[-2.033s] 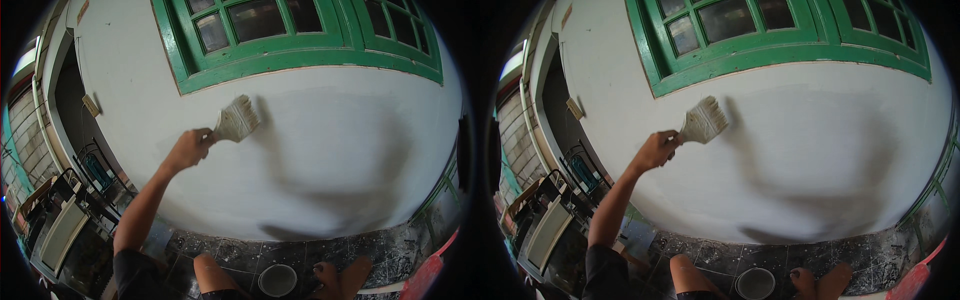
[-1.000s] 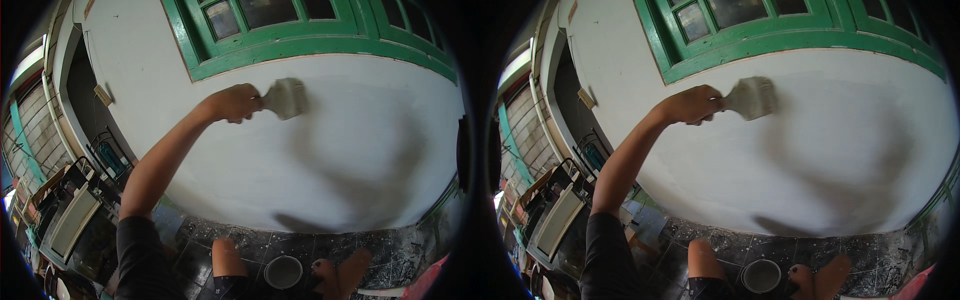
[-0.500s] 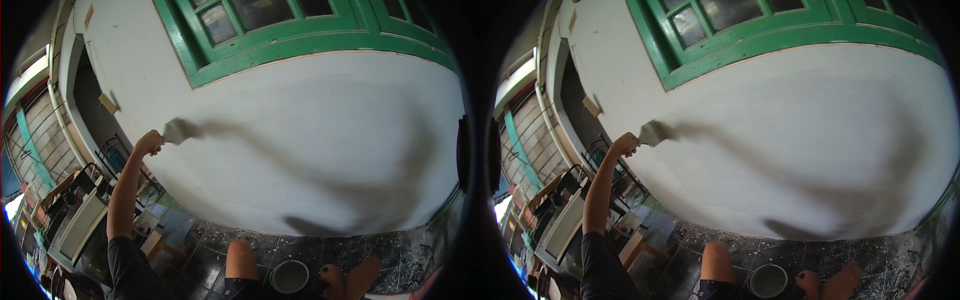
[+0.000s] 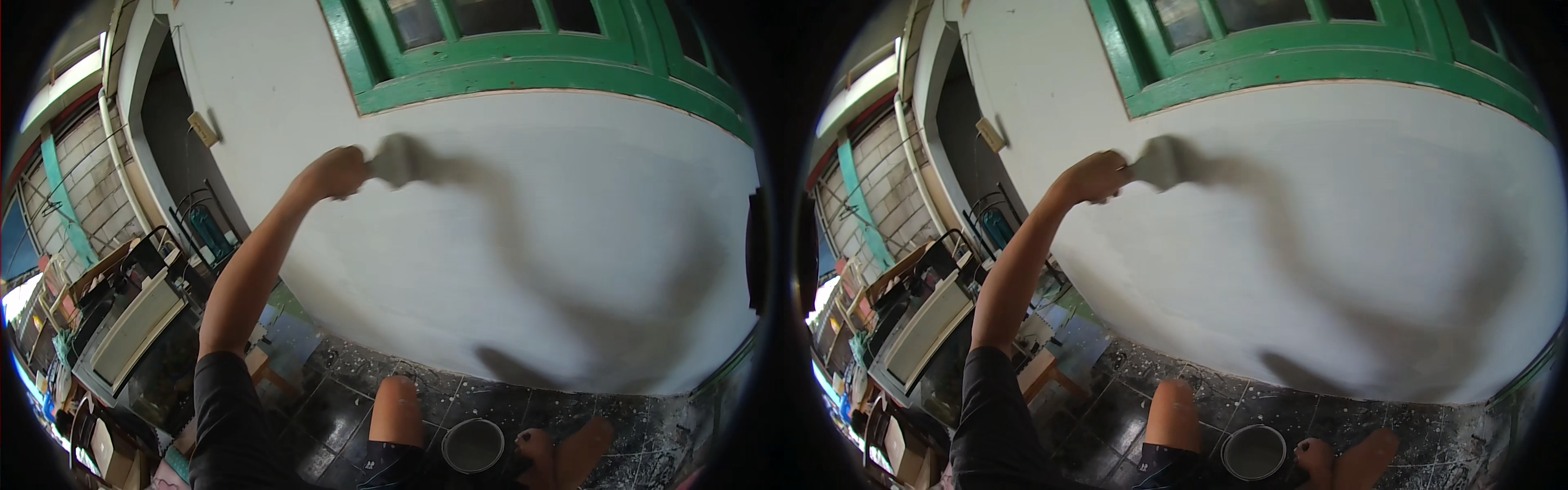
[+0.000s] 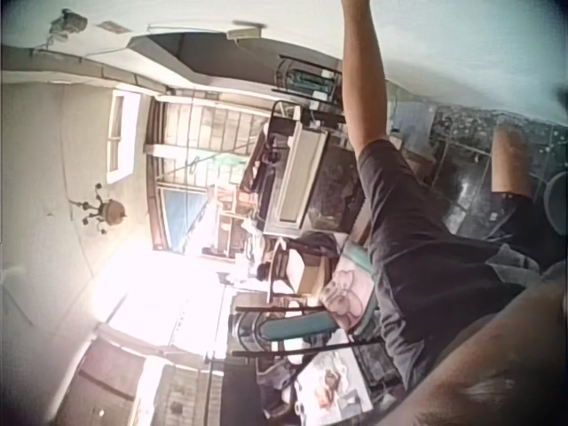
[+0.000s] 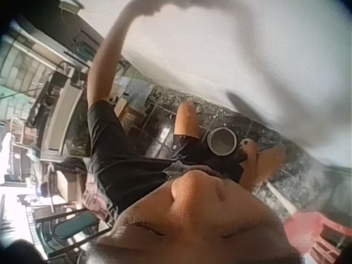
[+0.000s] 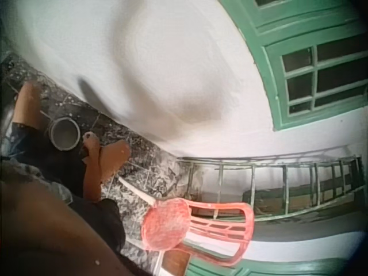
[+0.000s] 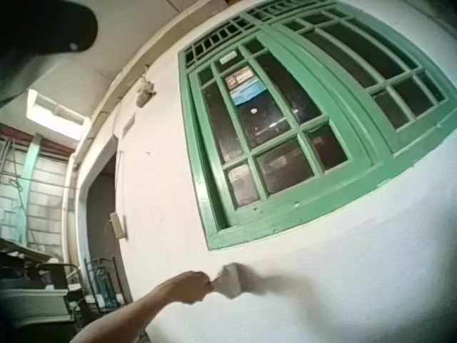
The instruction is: The person paints a white wall with a large brush, dipping the brush into a bucket of white paint and applying it to the wall.
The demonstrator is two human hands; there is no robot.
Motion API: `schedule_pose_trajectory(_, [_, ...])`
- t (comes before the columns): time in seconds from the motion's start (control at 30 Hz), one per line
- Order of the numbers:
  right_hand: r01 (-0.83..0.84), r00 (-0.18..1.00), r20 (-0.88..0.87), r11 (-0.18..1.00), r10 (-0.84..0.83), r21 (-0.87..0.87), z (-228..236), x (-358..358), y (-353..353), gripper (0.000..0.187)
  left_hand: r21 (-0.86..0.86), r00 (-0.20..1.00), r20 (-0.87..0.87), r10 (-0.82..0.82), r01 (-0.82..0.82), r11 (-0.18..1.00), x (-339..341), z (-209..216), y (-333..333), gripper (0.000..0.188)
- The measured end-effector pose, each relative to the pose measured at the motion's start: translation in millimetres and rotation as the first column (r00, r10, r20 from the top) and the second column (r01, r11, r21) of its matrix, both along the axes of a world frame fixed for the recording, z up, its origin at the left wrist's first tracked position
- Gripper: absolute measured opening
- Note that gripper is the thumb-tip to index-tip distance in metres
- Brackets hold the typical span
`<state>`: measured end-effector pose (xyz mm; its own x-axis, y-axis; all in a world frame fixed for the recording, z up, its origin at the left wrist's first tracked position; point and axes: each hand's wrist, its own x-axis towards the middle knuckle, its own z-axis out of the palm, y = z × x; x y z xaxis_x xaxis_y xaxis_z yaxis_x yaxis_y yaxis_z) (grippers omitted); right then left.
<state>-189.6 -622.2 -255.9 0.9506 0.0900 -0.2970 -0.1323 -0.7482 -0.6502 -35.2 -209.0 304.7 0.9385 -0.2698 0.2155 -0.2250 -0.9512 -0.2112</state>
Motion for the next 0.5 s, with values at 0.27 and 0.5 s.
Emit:
schedule_pose_trajectory(0.27, [0.047,0.977,-0.214,0.973,0.002,0.226,0,14,26,0.019,-0.495,0.967,-0.177,-0.185,0.075,0.866,-11,6,-85,0.036])
schedule_pose_trajectory(0.5, [-0.072,0.992,-0.097,0.994,0.080,0.083,-42,15,6,0.019,-0.486,0.951,-0.235,0.201,-0.294,0.823,0,-9,73,0.031])
